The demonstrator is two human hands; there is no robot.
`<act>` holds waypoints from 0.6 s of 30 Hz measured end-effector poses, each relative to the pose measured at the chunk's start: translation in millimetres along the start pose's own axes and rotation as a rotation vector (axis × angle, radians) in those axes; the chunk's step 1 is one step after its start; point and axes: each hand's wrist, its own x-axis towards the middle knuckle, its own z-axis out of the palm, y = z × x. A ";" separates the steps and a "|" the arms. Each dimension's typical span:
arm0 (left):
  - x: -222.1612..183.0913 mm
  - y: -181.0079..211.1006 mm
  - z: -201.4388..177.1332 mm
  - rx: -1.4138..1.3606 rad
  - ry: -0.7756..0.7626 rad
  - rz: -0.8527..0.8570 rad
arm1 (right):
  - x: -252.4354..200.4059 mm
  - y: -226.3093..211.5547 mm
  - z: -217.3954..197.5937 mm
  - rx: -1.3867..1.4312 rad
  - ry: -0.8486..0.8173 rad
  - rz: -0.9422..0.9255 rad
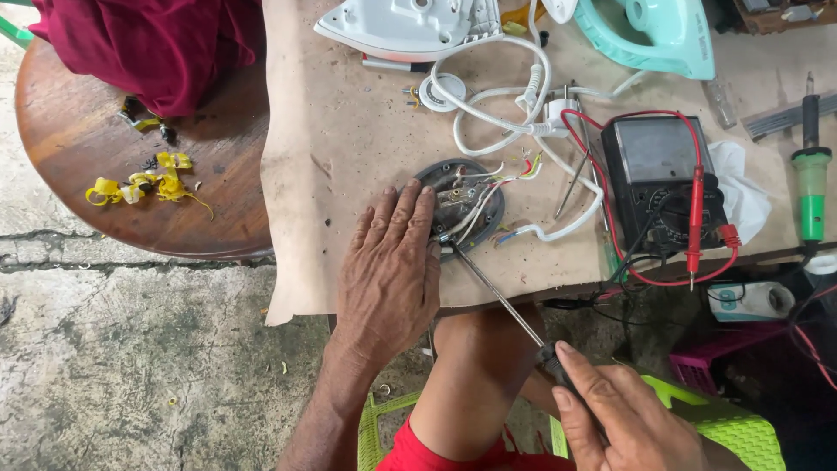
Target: Repairing an electric iron by cleaning and adjusting internal electrical contacts and wiring using a screwdriver.
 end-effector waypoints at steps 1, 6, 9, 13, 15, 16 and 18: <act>0.4 -0.5 0.4 -0.003 -0.001 0.004 | 5.6 1.3 -5.7 -0.003 0.001 0.004; -0.1 -1.0 0.8 0.004 0.006 0.008 | 40.3 1.8 -40.0 0.082 -0.264 0.038; -0.2 -0.4 0.3 -0.005 0.025 0.018 | 53.7 0.7 -49.6 0.159 -0.313 0.084; 1.4 0.5 -1.9 0.002 0.004 0.007 | 59.6 5.3 -50.6 0.134 -0.381 0.150; 1.4 1.3 -2.7 0.018 0.007 0.003 | 62.3 6.0 -51.6 0.211 -0.396 0.104; 1.0 1.3 -2.8 0.016 0.003 0.004 | 63.2 5.8 -52.0 0.210 -0.398 0.108; 1.2 1.6 -3.1 0.018 -0.007 -0.005 | 65.6 5.7 -53.1 0.250 -0.376 0.053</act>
